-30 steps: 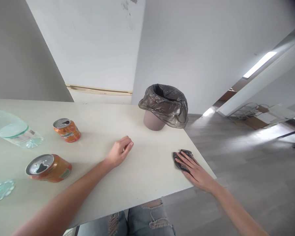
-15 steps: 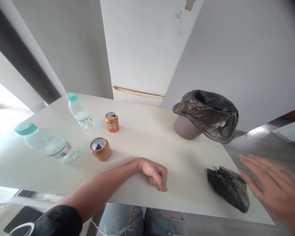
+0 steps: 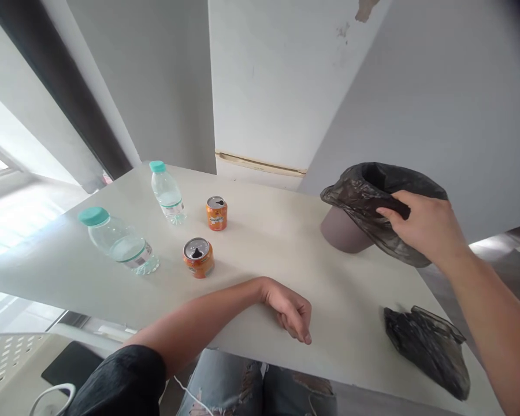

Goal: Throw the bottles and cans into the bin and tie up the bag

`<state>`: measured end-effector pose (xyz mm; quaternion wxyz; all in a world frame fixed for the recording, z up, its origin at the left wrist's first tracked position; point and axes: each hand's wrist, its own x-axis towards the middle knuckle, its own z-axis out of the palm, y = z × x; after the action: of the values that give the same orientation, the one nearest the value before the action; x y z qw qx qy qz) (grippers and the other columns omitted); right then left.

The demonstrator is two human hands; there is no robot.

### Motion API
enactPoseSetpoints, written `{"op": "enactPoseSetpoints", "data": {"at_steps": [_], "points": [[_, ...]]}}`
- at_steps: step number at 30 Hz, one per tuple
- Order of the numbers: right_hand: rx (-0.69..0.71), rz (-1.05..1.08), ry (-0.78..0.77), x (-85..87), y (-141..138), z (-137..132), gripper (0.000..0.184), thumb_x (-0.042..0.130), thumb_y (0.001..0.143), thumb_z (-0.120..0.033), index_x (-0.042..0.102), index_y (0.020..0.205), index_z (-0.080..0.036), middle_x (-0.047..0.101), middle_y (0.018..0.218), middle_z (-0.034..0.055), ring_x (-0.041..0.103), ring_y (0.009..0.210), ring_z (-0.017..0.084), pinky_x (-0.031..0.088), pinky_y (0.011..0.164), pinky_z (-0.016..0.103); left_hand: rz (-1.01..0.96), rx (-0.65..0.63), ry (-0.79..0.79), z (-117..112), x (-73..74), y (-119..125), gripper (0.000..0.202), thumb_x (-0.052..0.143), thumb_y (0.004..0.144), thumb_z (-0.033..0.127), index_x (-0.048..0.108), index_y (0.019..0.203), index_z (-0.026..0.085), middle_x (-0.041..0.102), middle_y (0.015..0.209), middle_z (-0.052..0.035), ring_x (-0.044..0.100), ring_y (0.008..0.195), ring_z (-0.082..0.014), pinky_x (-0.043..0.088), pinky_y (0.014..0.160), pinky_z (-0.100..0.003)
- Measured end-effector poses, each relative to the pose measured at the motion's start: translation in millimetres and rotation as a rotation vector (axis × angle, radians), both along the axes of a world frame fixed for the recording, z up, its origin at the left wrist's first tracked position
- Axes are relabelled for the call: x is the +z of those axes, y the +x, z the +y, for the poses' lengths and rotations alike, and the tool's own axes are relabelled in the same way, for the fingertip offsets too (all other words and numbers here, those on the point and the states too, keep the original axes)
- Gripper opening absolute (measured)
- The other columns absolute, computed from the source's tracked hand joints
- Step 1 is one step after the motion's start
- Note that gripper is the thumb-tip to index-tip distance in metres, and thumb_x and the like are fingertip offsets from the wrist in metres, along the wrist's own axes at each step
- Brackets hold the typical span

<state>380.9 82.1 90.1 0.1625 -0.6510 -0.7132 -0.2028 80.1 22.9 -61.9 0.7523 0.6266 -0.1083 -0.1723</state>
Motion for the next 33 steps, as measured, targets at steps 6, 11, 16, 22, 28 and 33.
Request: {"op": "enactPoseSetpoints", "data": {"at_steps": [6, 11, 16, 22, 28, 33], "points": [[0.302, 0.040, 0.080, 2.0, -73.8, -43.4, 0.019, 0.073, 0.094, -0.037, 0.072, 0.110, -0.026, 0.078, 0.092, 0.0125, 0.071, 0.082, 0.033, 0.053, 0.078, 0.042, -0.029, -0.035, -0.028, 1.5, -1.7, 1.6, 0.064, 0.064, 0.100, 0.050, 0.037, 0.050, 0.023, 0.026, 0.055, 0.0012, 0.024, 0.048, -0.0159, 0.029, 0.048, -0.035], [0.515, 0.079, 0.057, 8.8, -142.9, -74.8, 0.006, 0.067, 0.100, -0.029, 0.070, 0.102, -0.024, 0.077, 0.094, 0.0078, 0.070, 0.081, 0.028, 0.055, 0.079, 0.041, -0.011, -0.035, -0.068, -0.7, 0.4, 3.1, 0.062, 0.074, 0.094, 0.046, 0.043, 0.046, 0.023, 0.028, 0.050, 0.0007, 0.027, 0.044, -0.0156, 0.031, 0.043, -0.035], [0.574, 0.047, -0.027, 23.1, -173.9, -77.1, 0.017, 0.070, 0.099, -0.032, 0.071, 0.113, -0.022, 0.075, 0.094, 0.0077, 0.070, 0.087, 0.028, 0.056, 0.085, 0.044, 0.042, -0.024, -0.091, -2.7, 4.2, 3.2, 0.063, 0.083, 0.083, 0.049, 0.043, 0.043, 0.024, 0.028, 0.048, 0.0013, 0.028, 0.042, -0.0152, 0.033, 0.039, -0.033], [0.774, 0.055, 0.033, 75.3, -223.8, -84.8, 0.033, 0.073, 0.099, -0.035, 0.067, 0.129, -0.024, 0.070, 0.118, 0.0091, 0.064, 0.114, 0.033, 0.055, 0.098, 0.051, 0.052, -0.044, -0.099, -2.4, 3.3, 2.8, 0.062, 0.082, 0.084, 0.051, 0.044, 0.045, 0.023, 0.026, 0.051, 0.0021, 0.026, 0.045, -0.0148, 0.032, 0.041, -0.032], [1.218, -0.040, -0.212, 70.8, -358.8, -66.4, 0.047, 0.065, 0.101, -0.018, 0.057, 0.147, -0.024, 0.060, 0.139, 0.0102, 0.061, 0.125, 0.031, 0.055, 0.100, 0.047, 0.054, -0.024, -0.056, -5.8, 6.8, 4.1, 0.065, 0.086, 0.077, 0.059, 0.042, 0.043, 0.023, 0.024, 0.053, 0.0025, 0.025, 0.047, -0.0143, 0.029, 0.044, -0.032], [1.309, -0.120, -0.448, 33.9, -456.0, -49.2, 0.057, 0.067, 0.104, -0.030, 0.048, 0.157, -0.031, 0.044, 0.163, 0.0107, 0.063, 0.125, 0.028, 0.057, 0.094, 0.039, 0.076, -0.023, -0.046, -5.9, 6.5, 2.5, 0.065, 0.086, 0.077, 0.058, 0.042, 0.044, 0.023, 0.022, 0.056, 0.0031, 0.023, 0.049, -0.0138, 0.027, 0.047, -0.032]]}}
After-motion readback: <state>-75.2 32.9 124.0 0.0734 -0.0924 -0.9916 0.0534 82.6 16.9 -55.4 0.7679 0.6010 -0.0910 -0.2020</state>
